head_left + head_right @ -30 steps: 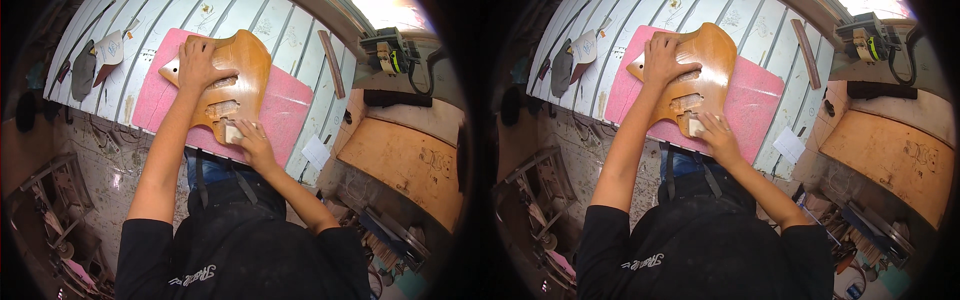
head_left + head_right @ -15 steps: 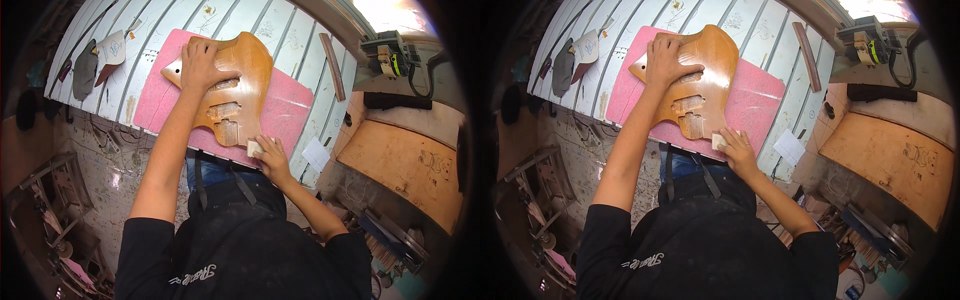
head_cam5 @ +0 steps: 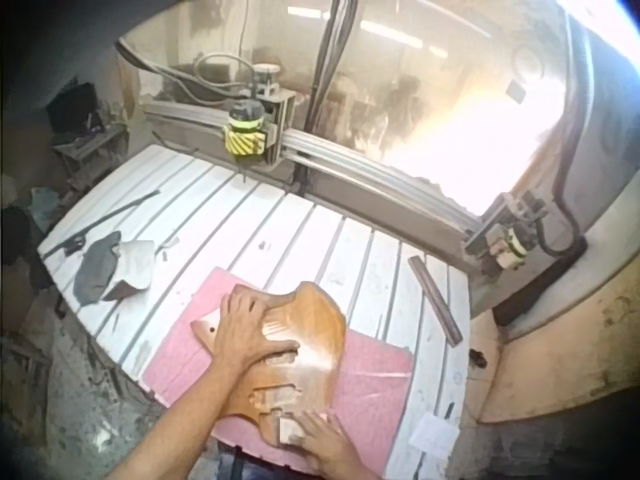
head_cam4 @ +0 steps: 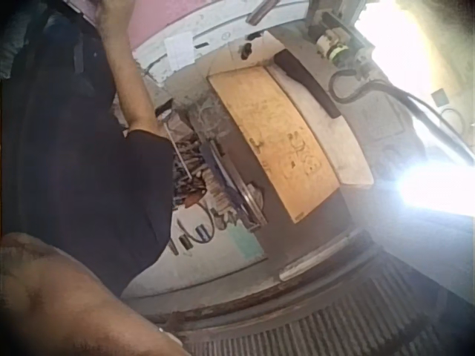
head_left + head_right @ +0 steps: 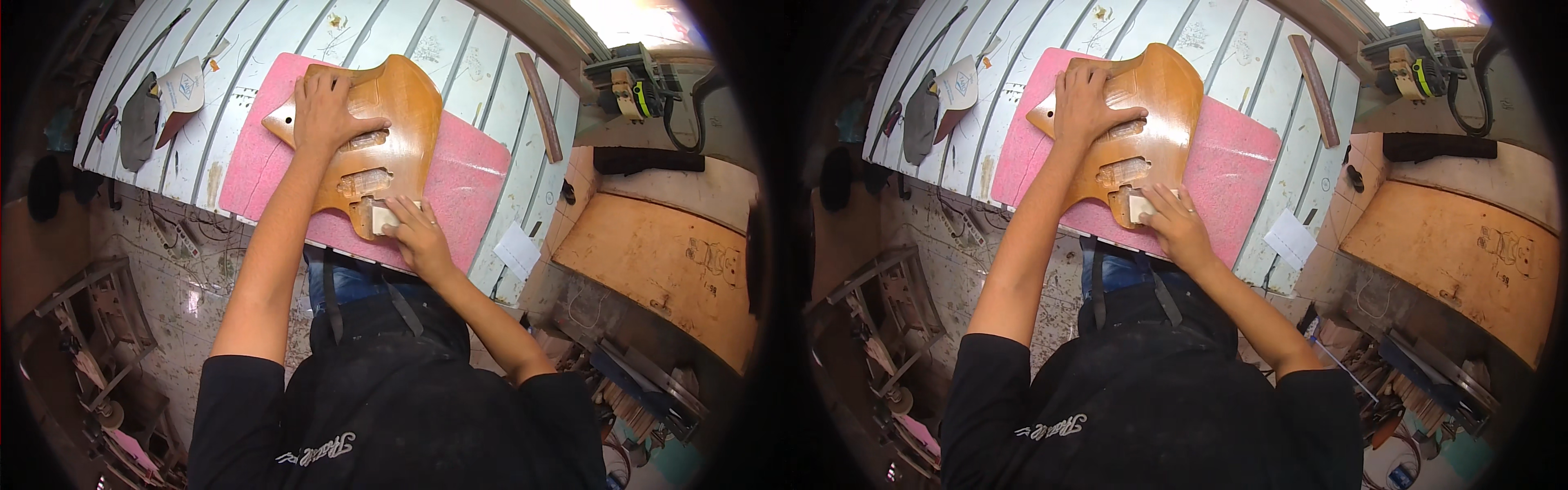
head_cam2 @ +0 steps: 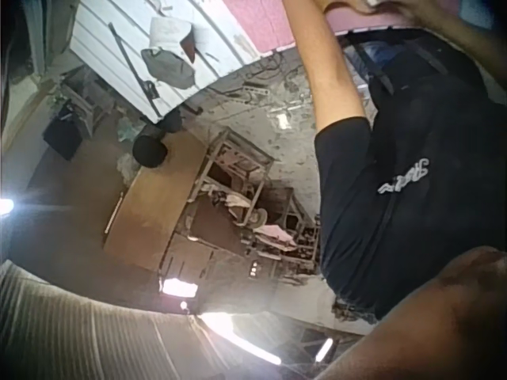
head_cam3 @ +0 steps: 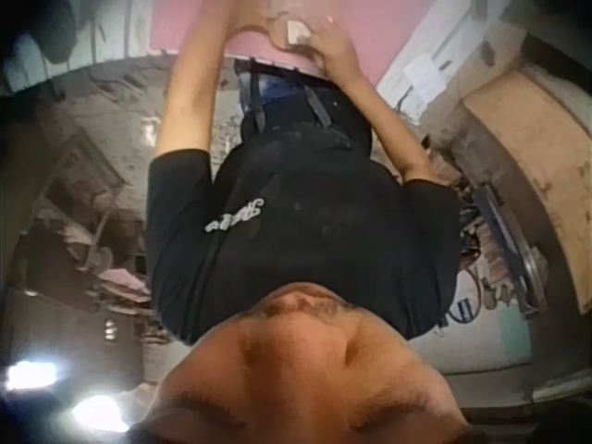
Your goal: The person selects a piece of sandpaper from a workshop shelf, returns to a workbench, and sands the surface of a wooden guitar body by hand.
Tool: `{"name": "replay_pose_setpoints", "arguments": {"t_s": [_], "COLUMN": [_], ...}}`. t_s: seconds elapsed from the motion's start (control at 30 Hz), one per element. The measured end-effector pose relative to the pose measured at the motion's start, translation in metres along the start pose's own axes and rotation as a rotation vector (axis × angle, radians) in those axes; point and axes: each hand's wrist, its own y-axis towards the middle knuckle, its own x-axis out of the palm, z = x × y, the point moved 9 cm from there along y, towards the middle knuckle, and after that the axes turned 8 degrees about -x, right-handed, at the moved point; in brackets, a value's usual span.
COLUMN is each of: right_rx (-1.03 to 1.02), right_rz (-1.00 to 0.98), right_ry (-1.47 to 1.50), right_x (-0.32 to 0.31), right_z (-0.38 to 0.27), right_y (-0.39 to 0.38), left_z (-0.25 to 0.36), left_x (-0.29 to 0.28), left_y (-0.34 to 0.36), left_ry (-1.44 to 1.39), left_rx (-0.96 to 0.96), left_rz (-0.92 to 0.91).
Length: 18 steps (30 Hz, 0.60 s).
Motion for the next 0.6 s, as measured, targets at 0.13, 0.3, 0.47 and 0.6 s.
{"name": "replay_pose_setpoints", "arguments": {"t_s": [0.13, 0.3, 0.47, 0.6], "right_rx": [0.031, 0.141, 0.168, 0.175], "right_rz": [0.087, 0.158, 0.224, 0.196], "right_ry": [0.044, -0.058, -0.046, -0.054], "right_x": [-0.013, -0.02, -0.032, -0.029], "right_z": [0.004, 0.021, 0.009, 0.004], "right_y": [-0.027, 0.003, -0.007, -0.033], "left_z": [-0.002, -0.001, -0.002, -0.001], "left_x": [0.003, 0.004, 0.006, 0.003], "left_y": [0.0, 0.0, 0.0, 0.0], "left_ry": [-0.007, 0.018, 0.027, -0.004], "left_rx": [-0.011, -0.003, 0.01, 0.021], "left_rz": [-0.035, -0.012, -0.012, 0.047]}}
